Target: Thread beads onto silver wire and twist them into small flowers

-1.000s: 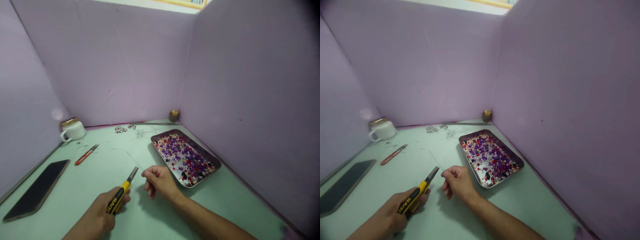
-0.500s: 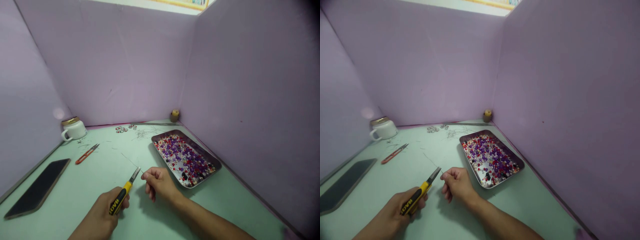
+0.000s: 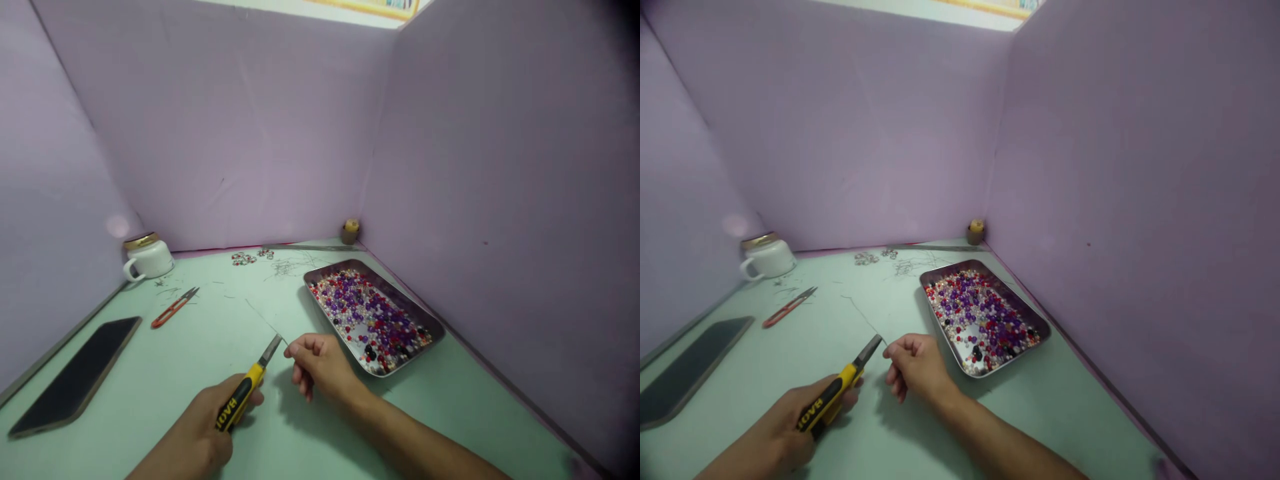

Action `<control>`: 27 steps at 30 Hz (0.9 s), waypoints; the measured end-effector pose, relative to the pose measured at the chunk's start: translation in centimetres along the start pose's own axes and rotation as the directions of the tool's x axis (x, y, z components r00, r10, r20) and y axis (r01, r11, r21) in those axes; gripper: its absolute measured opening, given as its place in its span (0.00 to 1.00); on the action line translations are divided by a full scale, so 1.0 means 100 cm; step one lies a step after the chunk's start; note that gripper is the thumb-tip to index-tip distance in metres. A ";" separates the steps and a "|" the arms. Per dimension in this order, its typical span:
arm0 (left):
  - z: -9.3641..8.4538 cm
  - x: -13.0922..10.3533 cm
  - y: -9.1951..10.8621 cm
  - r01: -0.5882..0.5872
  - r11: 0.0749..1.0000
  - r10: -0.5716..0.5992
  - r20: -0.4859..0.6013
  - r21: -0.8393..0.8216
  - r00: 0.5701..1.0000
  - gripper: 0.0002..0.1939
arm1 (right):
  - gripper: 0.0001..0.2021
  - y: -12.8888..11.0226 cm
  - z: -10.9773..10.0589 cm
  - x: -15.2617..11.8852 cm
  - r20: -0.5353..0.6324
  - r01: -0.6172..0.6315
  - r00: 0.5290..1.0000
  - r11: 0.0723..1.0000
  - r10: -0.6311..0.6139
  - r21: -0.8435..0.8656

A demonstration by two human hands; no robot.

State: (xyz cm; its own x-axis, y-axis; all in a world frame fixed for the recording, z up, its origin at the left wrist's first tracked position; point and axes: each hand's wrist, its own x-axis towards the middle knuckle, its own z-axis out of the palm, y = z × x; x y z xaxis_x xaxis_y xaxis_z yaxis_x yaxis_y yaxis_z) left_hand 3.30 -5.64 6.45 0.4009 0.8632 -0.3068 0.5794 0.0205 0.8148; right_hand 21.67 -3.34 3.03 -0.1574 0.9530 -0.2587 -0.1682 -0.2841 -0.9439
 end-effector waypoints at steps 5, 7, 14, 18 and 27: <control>0.001 0.000 0.003 -0.047 0.999 0.046 0.013 0.027 0.999 0.22 | 0.07 -0.001 0.002 -0.001 -0.010 -0.025 1.000 0.999 0.025 -0.030; 0.003 0.000 0.001 -0.055 0.997 0.055 0.005 0.050 0.998 0.20 | 0.06 -0.001 0.002 -0.001 -0.014 -0.021 1.000 0.999 0.021 -0.039; 0.010 0.003 -0.018 -0.078 0.985 0.085 -0.038 0.156 0.996 0.17 | 0.06 -0.002 0.002 -0.003 0.009 -0.030 0.999 0.999 0.030 -0.037; 0.014 0.007 -0.024 -0.092 0.966 0.116 -0.089 0.241 0.989 0.12 | 0.07 0.000 0.003 -0.002 0.013 -0.012 1.000 0.999 0.012 -0.042; 0.001 0.002 -0.010 -0.041 0.999 0.041 0.006 -0.005 0.999 0.22 | 0.06 0.003 0.002 0.001 -0.031 0.029 0.999 0.999 -0.030 -0.018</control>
State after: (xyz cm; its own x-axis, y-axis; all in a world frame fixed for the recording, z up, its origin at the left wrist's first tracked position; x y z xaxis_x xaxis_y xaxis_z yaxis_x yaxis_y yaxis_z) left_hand 2.86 -5.48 5.55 0.4285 0.8603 -0.2762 0.5589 -0.0122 0.8291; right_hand 21.42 -3.31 2.72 -0.1217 0.9639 -0.2367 -0.1549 -0.2540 -0.9547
